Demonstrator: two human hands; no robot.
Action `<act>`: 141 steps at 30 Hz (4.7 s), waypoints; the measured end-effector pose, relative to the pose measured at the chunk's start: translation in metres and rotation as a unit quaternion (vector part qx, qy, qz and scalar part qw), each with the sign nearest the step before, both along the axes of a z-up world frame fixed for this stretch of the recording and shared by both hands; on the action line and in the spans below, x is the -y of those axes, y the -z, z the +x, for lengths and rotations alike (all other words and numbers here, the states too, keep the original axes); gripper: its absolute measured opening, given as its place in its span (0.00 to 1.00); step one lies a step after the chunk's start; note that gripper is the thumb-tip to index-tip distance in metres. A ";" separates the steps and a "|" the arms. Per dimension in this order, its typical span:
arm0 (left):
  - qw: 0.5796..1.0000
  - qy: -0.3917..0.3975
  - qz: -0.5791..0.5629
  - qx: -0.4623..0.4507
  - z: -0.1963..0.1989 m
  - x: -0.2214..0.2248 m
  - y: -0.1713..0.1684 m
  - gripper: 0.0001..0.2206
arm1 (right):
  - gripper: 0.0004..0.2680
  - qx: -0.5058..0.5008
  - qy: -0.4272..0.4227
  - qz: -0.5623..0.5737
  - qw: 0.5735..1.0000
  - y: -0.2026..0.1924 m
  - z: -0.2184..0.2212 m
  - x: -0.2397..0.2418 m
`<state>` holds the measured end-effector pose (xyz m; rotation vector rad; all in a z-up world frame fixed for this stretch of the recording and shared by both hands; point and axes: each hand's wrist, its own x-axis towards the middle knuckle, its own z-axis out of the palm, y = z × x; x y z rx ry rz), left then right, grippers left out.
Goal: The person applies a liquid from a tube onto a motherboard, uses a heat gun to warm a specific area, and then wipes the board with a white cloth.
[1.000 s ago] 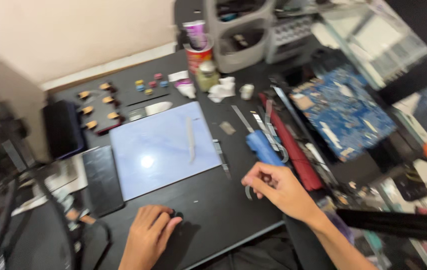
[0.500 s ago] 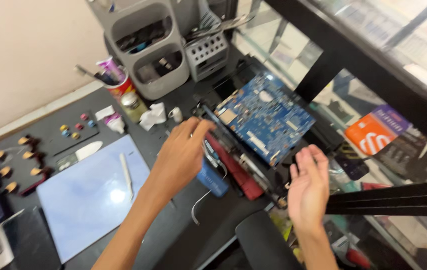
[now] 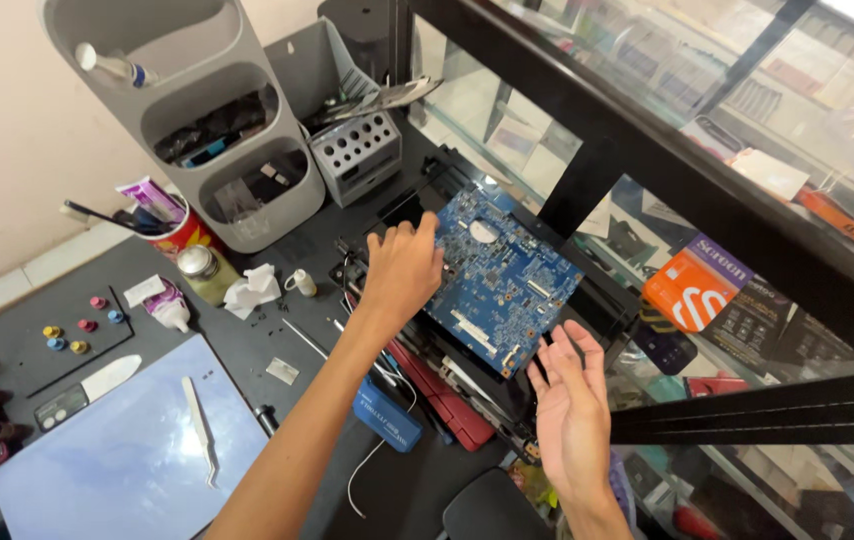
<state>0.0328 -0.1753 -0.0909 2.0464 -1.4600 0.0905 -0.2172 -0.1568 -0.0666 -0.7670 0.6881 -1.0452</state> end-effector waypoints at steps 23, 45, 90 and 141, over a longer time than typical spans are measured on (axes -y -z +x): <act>0.796 -0.040 -0.132 -0.589 0.010 -0.276 -0.034 0.06 | 0.16 -0.102 -0.120 -0.198 0.967 -0.020 0.025 -0.074; 0.818 -0.386 -0.114 -0.412 -0.062 -0.494 0.050 0.11 | 0.13 -0.232 -0.505 -0.173 0.814 0.052 0.112 -0.174; 0.784 -0.591 -0.184 -0.057 -0.029 -0.541 0.011 0.19 | 0.15 -0.160 -0.562 -0.454 0.673 0.017 0.299 -0.398; 0.794 -0.551 -0.132 -0.223 -0.100 -0.628 -0.159 0.14 | 0.10 -0.187 -0.438 -0.718 0.507 -0.157 0.223 -0.195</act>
